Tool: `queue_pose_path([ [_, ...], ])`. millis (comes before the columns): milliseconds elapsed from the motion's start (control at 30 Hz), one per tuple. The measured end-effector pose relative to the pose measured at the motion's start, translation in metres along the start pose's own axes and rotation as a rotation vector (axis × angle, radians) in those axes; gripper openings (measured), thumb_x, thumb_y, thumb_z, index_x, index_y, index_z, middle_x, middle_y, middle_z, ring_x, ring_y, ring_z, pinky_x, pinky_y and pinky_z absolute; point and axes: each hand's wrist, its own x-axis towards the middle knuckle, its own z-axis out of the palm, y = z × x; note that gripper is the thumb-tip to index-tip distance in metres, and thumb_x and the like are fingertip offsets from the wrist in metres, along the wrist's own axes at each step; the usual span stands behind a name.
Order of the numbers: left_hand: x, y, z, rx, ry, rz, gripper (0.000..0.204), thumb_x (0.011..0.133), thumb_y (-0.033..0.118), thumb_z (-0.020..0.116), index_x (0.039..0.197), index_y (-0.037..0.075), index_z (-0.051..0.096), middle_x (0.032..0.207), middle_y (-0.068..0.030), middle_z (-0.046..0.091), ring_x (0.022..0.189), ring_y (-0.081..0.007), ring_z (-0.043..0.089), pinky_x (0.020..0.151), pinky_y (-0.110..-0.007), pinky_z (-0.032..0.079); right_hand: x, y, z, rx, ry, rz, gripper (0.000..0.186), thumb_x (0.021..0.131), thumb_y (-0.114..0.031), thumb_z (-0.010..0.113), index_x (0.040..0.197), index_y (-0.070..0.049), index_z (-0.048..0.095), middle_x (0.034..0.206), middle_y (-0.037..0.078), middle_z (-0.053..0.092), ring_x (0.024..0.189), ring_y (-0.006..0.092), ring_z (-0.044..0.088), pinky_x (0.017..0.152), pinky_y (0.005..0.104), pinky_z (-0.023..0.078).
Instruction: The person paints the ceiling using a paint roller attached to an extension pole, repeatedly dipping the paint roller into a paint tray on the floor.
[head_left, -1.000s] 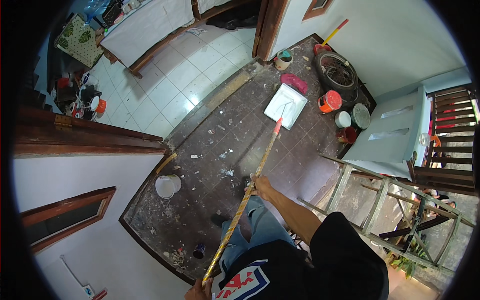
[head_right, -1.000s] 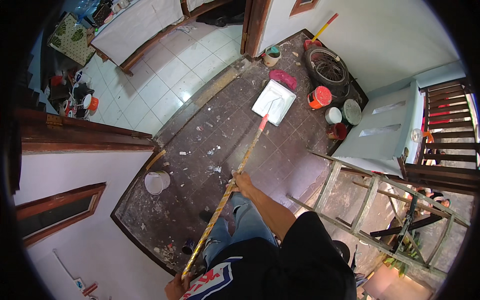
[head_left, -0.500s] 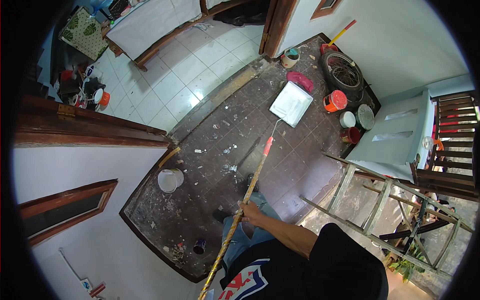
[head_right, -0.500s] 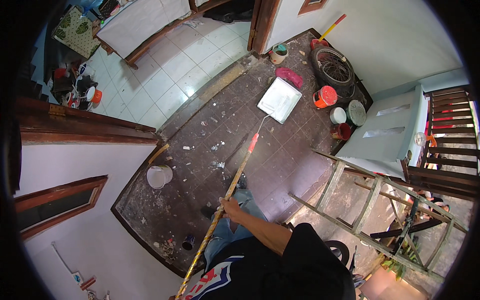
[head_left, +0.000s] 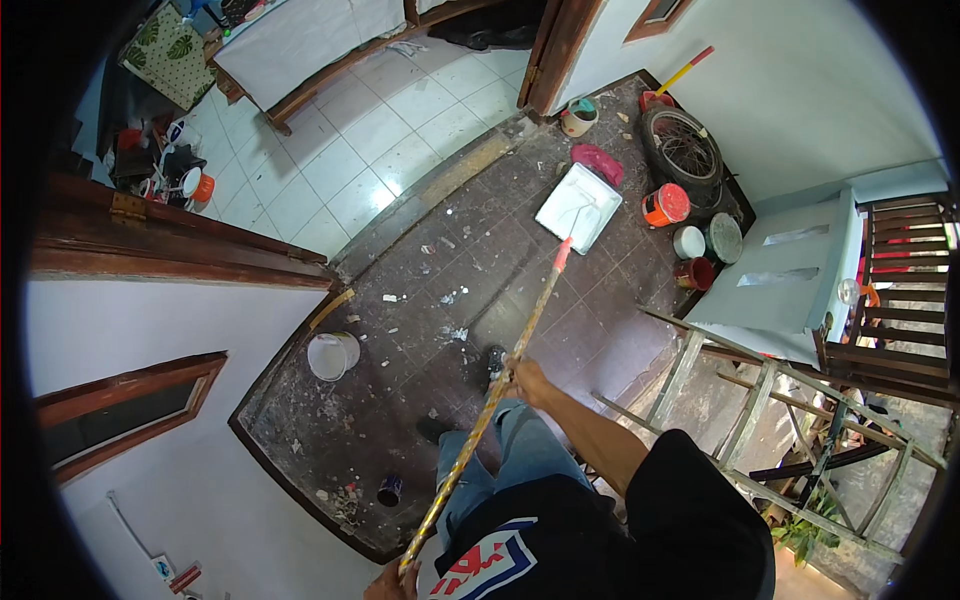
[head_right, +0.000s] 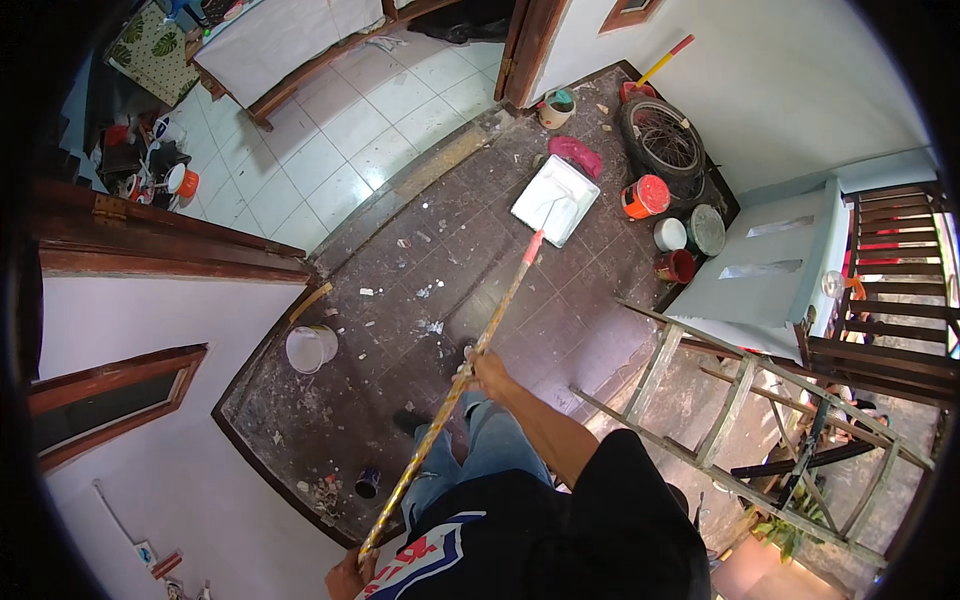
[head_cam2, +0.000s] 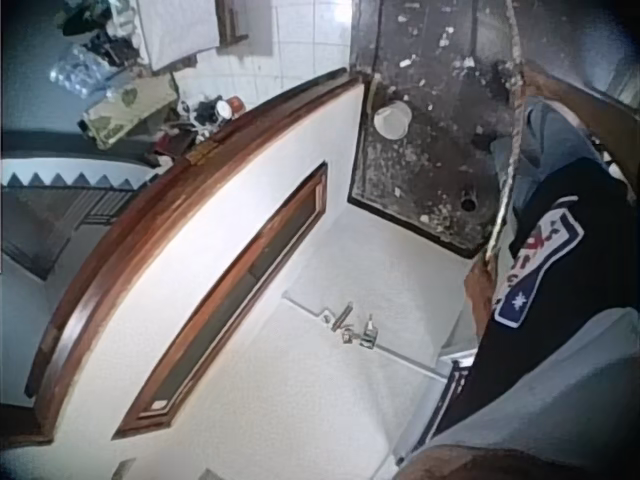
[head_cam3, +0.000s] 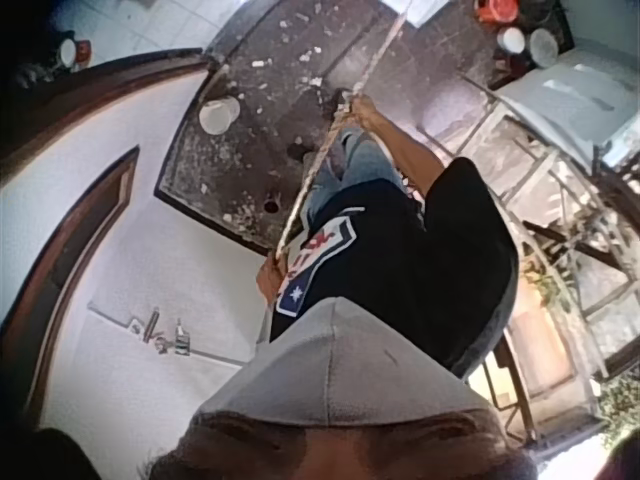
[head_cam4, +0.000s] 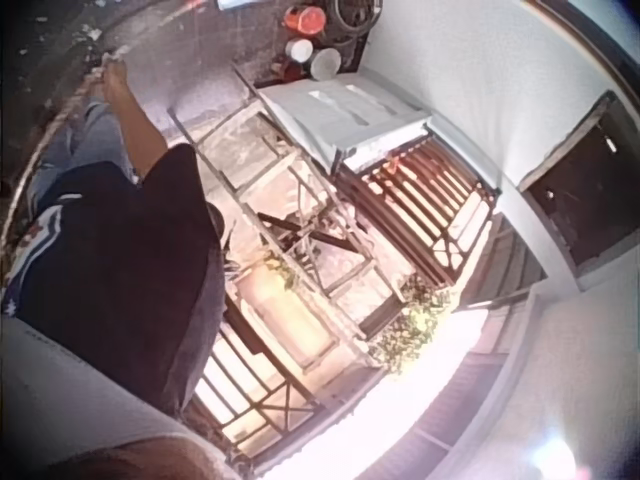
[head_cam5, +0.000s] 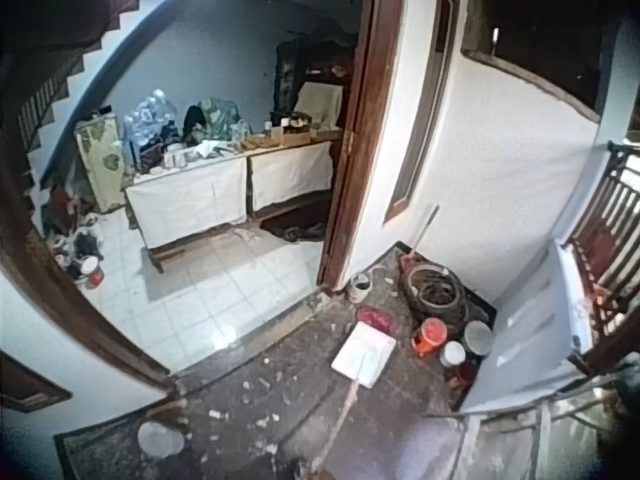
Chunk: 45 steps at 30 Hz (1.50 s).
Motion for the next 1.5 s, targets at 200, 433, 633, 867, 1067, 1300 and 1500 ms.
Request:
queue_pose_path([
  [200,-0.053,-0.050,-0.008,-0.054,-0.131,-0.079,0.036,0.097,0.039,0.060,0.125,0.018,0.066,0.091,-0.0144,0.074,0.081,-0.0385,0.069,0.069,-0.047,0.053,-0.040,0.072,0.006,0.023,-0.110,0.141,0.032,0.104,-0.027,0.056,0.121,-0.005,0.041,0.100,0.015,0.059,0.089,0.0376,0.071,0.076,0.0545,0.062],
  [433,-0.039,-0.046,0.005,0.031,-0.210,-0.045,0.041,0.094,0.039,0.065,0.129,0.018,0.059,0.090,-0.0143,0.073,0.081,-0.0395,0.070,0.068,-0.050,0.053,-0.018,0.076,-0.002,0.003,-0.078,0.123,0.031,0.103,-0.029,0.057,0.116,-0.004,0.042,0.088,0.016,0.060,0.075,0.0343,0.071,0.061,0.0505,0.061],
  [633,0.029,0.033,0.014,0.034,-0.063,0.034,0.040,0.096,0.048,0.062,0.121,0.016,0.064,0.084,-0.0196,0.072,0.070,-0.0418,0.068,0.062,-0.054,0.052,0.029,-0.011,-0.034,0.025,0.065,-0.043,0.029,0.103,-0.028,0.057,0.116,-0.006,0.044,0.087,0.015,0.060,0.072,0.0338,0.069,0.064,0.0531,0.061],
  [867,-0.021,-0.043,0.004,-0.003,-0.046,0.027,0.038,0.096,0.043,0.061,0.121,0.016,0.069,0.088,-0.0144,0.074,0.065,-0.0355,0.067,0.061,-0.046,0.052,-0.023,0.041,-0.001,0.072,-0.073,0.067,0.032,0.103,-0.029,0.058,0.120,-0.008,0.041,0.094,0.015,0.061,0.080,0.0345,0.071,0.070,0.0549,0.061],
  [1067,-0.067,-0.087,-0.002,-0.125,-0.156,-0.069,0.040,0.096,0.042,0.061,0.127,0.017,0.065,0.083,-0.0132,0.072,0.070,-0.0365,0.067,0.063,-0.045,0.052,-0.046,0.086,0.023,0.084,-0.105,0.194,0.034,0.103,-0.027,0.058,0.121,-0.006,0.039,0.099,0.017,0.059,0.084,0.0370,0.070,0.072,0.0542,0.063],
  [1300,0.015,-0.007,0.007,0.019,-0.047,0.050,0.038,0.095,0.042,0.063,0.122,0.014,0.066,0.080,-0.0195,0.070,0.072,-0.0430,0.067,0.062,-0.051,0.052,0.035,0.025,-0.013,-0.001,-0.054,0.043,0.036,0.102,-0.032,0.059,0.116,-0.001,0.046,0.093,0.018,0.062,0.076,0.0353,0.071,0.068,0.0540,0.062],
  [1500,0.015,-0.015,0.016,-0.039,0.098,0.124,0.037,0.095,0.046,0.062,0.118,0.018,0.070,0.078,-0.0180,0.071,0.068,-0.0414,0.067,0.059,-0.053,0.051,0.007,-0.004,-0.011,0.039,-0.046,0.020,0.037,0.103,-0.030,0.057,0.123,-0.002,0.045,0.095,0.019,0.061,0.081,0.0367,0.071,0.067,0.0542,0.062],
])
